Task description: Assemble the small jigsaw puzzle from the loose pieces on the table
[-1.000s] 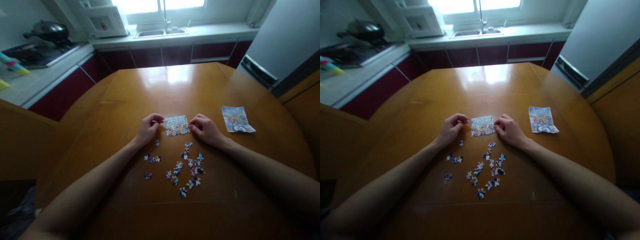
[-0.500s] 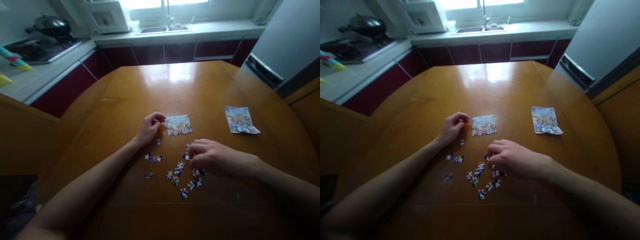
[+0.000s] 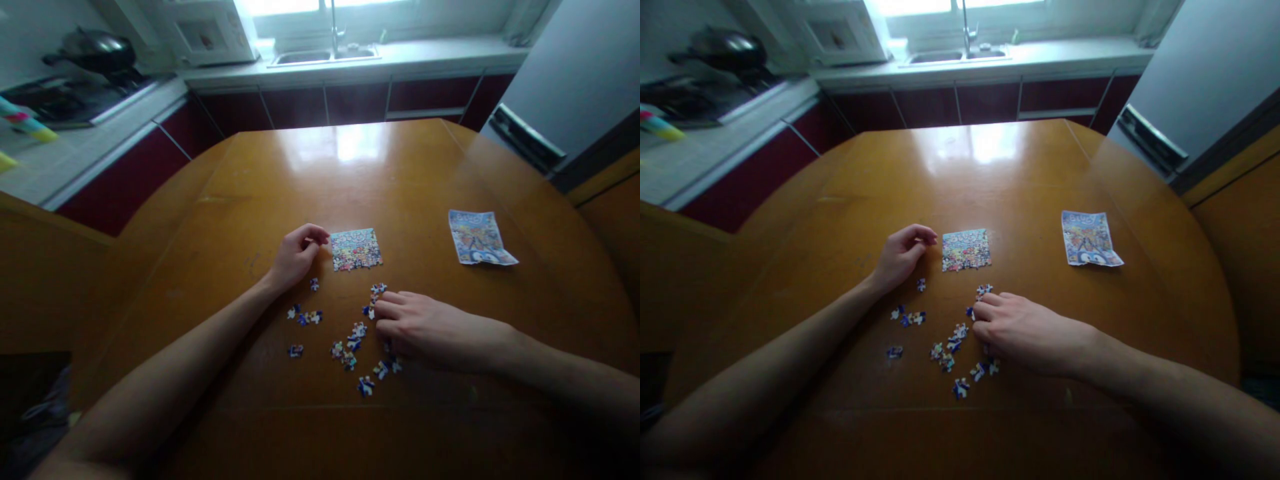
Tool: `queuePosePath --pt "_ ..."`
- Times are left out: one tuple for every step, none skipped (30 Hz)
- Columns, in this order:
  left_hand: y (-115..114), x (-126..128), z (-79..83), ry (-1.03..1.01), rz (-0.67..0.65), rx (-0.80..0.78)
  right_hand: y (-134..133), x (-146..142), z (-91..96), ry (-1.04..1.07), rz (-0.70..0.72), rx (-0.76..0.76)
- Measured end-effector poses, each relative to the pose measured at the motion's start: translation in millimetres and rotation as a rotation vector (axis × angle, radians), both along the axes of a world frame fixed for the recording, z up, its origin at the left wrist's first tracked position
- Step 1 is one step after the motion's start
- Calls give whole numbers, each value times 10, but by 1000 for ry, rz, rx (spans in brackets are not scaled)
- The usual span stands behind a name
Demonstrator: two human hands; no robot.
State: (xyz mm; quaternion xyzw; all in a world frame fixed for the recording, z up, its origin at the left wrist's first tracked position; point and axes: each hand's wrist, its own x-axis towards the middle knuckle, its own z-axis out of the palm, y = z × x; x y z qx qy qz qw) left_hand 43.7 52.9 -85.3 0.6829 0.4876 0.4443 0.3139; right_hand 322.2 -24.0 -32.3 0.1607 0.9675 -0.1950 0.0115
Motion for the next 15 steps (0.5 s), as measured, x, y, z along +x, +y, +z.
queuePosePath --pt "1 -1 -4 -2 -2 3 -4 -2 -3 -4 1 9" --pt "3 -2 -8 -4 -3 5 -6 -4 -7 -6 1 18" --pt "5 -4 -13 -7 -5 7 -8 -5 -11 -8 3 28" --pt "7 -5 -17 -10 -7 8 -10 -5 -15 -9 5 39" --pt "9 -7 -20 -11 -9 7 -11 -4 -17 -9 6 48" --pt "10 -8 -23 -11 -10 8 -13 -3 -18 -7 7 55" --pt "11 -9 -24 -10 -11 8 -15 -2 -17 -6 8 59" --pt "12 -10 -24 -10 -11 9 -16 0 -13 -6 8 60" --pt "13 -11 -24 -9 -12 8 -18 1 -7 -4 6 59" --pt "14 -12 -24 -9 -13 7 -21 1 1 1 4 52" --pt "14 -13 -25 -9 -14 5 -23 2 12 6 4 38" --pt "15 -15 -26 -11 -15 3 -24 1 24 16 6 19" --pt "15 -16 -28 -13 -17 1 -26 1 37 29 9 -5" --pt "15 -18 -31 -15 -17 0 -26 1 49 46 12 -33" --pt "15 -20 -33 -16 -17 -1 -25 1 58 63 16 -62"
